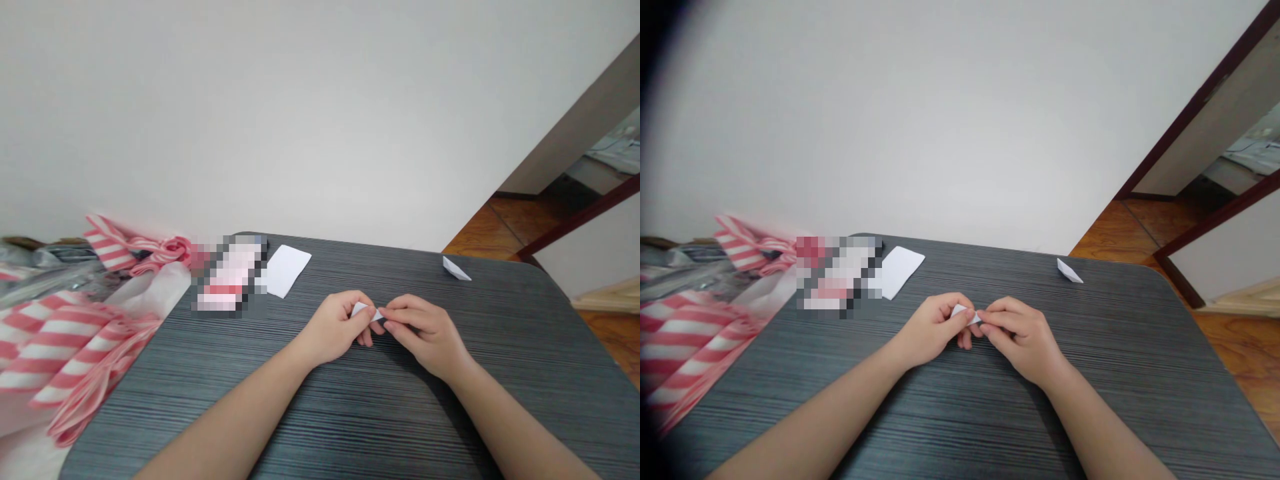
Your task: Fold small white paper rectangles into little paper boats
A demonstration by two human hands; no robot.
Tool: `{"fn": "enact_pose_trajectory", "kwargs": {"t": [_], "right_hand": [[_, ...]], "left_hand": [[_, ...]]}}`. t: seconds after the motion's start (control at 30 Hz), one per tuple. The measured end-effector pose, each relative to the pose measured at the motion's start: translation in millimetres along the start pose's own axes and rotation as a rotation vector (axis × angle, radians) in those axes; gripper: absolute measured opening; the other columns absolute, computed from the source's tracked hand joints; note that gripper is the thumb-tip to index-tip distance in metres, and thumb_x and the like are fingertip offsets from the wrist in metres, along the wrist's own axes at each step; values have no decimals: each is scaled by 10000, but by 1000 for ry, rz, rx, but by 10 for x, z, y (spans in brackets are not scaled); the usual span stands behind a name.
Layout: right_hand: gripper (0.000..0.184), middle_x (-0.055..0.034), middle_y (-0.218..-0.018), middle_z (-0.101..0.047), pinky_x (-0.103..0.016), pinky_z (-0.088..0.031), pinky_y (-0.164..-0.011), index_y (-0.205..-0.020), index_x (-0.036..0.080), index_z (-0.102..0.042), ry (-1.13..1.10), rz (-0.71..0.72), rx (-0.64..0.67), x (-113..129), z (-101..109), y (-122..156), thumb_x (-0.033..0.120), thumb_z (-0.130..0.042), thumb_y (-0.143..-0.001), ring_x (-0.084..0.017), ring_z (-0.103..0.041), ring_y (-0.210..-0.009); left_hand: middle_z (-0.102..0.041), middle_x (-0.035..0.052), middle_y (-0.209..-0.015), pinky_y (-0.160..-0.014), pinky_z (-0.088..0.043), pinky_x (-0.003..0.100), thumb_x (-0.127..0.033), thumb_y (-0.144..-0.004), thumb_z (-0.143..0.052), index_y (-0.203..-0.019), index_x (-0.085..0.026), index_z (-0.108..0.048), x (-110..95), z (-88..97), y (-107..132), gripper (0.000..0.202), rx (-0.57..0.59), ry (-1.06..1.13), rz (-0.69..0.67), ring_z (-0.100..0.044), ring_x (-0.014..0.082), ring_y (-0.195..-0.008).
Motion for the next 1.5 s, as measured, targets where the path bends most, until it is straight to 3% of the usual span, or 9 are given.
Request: {"fn": "enact_pose_trajectory", "kwargs": {"t": [0.23,0.5,0.83,1.1,1.5], "right_hand": [[137,-47,-823,-694,-300,-504,-703,-813,199,-713,-219,-209,-27,-180,-10,-13,201,-616,-910,-170,-643,-761],[106,-23,-791,-702,-287,-481,-710,-821,191,-684,-276,-415,47,-359,-130,32,233,-619,-893,-166,-633,-739],[181,-9,-756,-671,-270,-439,-677,-752,199,-677,-33,-287,98,-240,-106,-31,194,-594,-913,-149,-605,-701],[189,-9,-747,-657,-265,-428,-666,-747,195,-660,29,-205,107,-124,-111,-60,133,-584,-909,-142,-592,-691],[264,-2,-699,-624,-259,-430,-652,-736,186,-648,-74,-328,166,-237,-157,-20,198,-501,-954,-141,-573,-669]], "left_hand": [[-718,42,-779,-541,-486,220,-266,-927,-521,-845,-147,-603,-52,-37,28,166,33,-166,-28,-619,107,-554],[-670,-7,-661,-564,-477,208,-239,-929,-500,-837,-160,-642,-129,-33,46,186,27,-309,-51,-615,104,-559],[-716,23,-762,-569,-469,208,-235,-921,-496,-842,-163,-637,-82,-23,37,177,21,-336,-42,-633,110,-591],[-677,6,-653,-559,-475,206,-291,-925,-516,-828,-158,-647,-92,-24,42,211,25,-332,-39,-613,108,-556],[-712,38,-772,-553,-482,212,-306,-934,-497,-840,-160,-594,-56,-5,26,199,15,-296,-42,-629,109,-569]]}}
Point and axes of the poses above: each hand's wrist, its own y-axis away from the middle knuckle, its own z-axis out of the back of the hand, x = y × z, the point moved 9 cm from there along -y, towards the middle knuckle
